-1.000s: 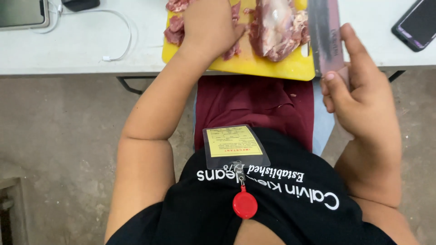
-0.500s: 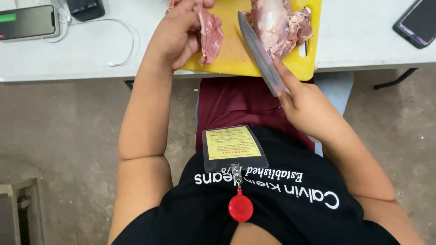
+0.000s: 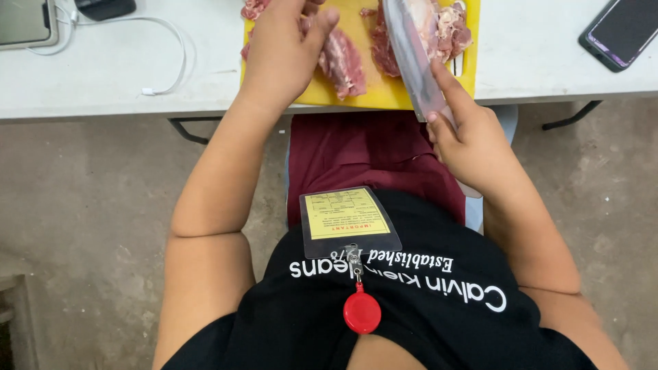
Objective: The person cuts a large piece of raw meat into smaller chunks using a knife on a yellow cutting board placed on their lap. They hold the meat with their left hand and slice it with their right hand, moving the cut pieces aside on the board.
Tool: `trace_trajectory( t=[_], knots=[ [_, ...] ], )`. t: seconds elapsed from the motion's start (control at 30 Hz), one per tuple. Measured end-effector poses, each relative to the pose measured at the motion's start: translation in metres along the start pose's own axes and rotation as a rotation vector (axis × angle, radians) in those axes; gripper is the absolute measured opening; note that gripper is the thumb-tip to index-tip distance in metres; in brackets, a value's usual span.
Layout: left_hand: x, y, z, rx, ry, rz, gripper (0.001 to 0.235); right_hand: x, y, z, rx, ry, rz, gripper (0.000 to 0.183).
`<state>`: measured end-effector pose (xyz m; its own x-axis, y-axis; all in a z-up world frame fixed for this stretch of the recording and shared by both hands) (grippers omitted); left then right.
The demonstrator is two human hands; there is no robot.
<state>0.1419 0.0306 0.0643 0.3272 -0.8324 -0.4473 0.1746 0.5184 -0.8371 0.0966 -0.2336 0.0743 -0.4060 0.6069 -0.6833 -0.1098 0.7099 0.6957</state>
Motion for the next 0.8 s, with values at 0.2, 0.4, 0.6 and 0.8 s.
trace_trajectory(
  t=[0.2,0.4,0.6,0.8],
  knots=[
    [0.016,0.008,-0.006,0.176,0.233,0.294,0.03,0.007,0.005,-0.003,0.022,-0.018,0.263,0.064],
    [0.009,-0.024,0.01,0.078,0.278,0.205,0.014,-0.002,0.011,-0.011,-0.073,-0.062,0.414,0.063],
    [-0.021,-0.054,-0.015,0.079,0.005,0.045,0.012,-0.01,0.018,-0.021,-0.263,-0.089,0.576,0.061],
    [-0.012,-0.02,-0.055,0.148,0.029,0.337,0.02,0.02,0.009,-0.008,-0.122,0.033,0.491,0.063]
  ],
)
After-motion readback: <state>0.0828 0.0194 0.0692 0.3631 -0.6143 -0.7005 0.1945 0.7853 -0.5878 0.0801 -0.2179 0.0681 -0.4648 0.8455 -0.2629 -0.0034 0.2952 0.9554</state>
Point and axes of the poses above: each hand's wrist, its own z-axis towards the middle knuckle, its own x-axis out of the palm, y = z × x, the point moved 9 cm from there along z, towards the middle knuckle, and after that the axes turned 4 degrees about -y, right-handed, at the moved point
